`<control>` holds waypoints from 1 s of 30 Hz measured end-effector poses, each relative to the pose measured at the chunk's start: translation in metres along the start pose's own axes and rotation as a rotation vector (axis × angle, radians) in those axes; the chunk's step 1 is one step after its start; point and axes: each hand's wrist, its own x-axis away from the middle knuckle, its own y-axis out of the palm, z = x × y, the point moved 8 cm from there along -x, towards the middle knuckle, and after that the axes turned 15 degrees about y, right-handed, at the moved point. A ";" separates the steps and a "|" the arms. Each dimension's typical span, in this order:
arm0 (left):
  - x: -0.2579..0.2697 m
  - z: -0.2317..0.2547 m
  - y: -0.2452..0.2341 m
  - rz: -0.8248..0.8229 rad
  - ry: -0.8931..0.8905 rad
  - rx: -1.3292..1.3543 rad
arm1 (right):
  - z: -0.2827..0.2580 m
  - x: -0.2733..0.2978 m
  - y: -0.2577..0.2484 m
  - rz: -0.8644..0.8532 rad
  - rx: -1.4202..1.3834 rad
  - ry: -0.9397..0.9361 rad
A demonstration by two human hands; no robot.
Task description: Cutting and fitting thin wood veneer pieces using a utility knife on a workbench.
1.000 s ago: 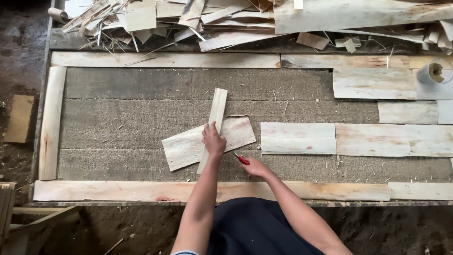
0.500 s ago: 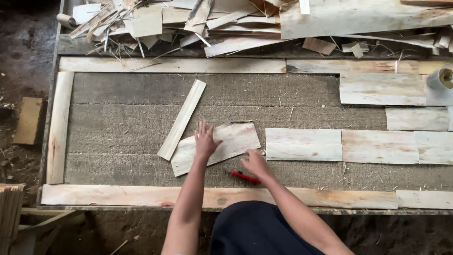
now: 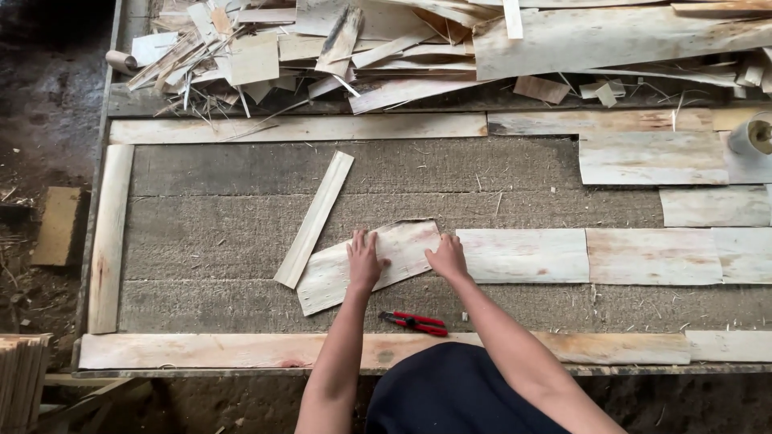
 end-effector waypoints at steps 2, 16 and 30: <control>-0.003 -0.005 0.010 -0.003 -0.001 0.002 | 0.009 -0.010 -0.001 -0.027 -0.041 0.039; -0.004 -0.005 -0.028 0.267 0.051 -0.016 | 0.015 0.007 -0.038 -0.069 -0.441 0.043; -0.011 0.101 -0.085 0.355 0.260 0.004 | 0.051 0.028 -0.105 0.134 -0.554 -0.041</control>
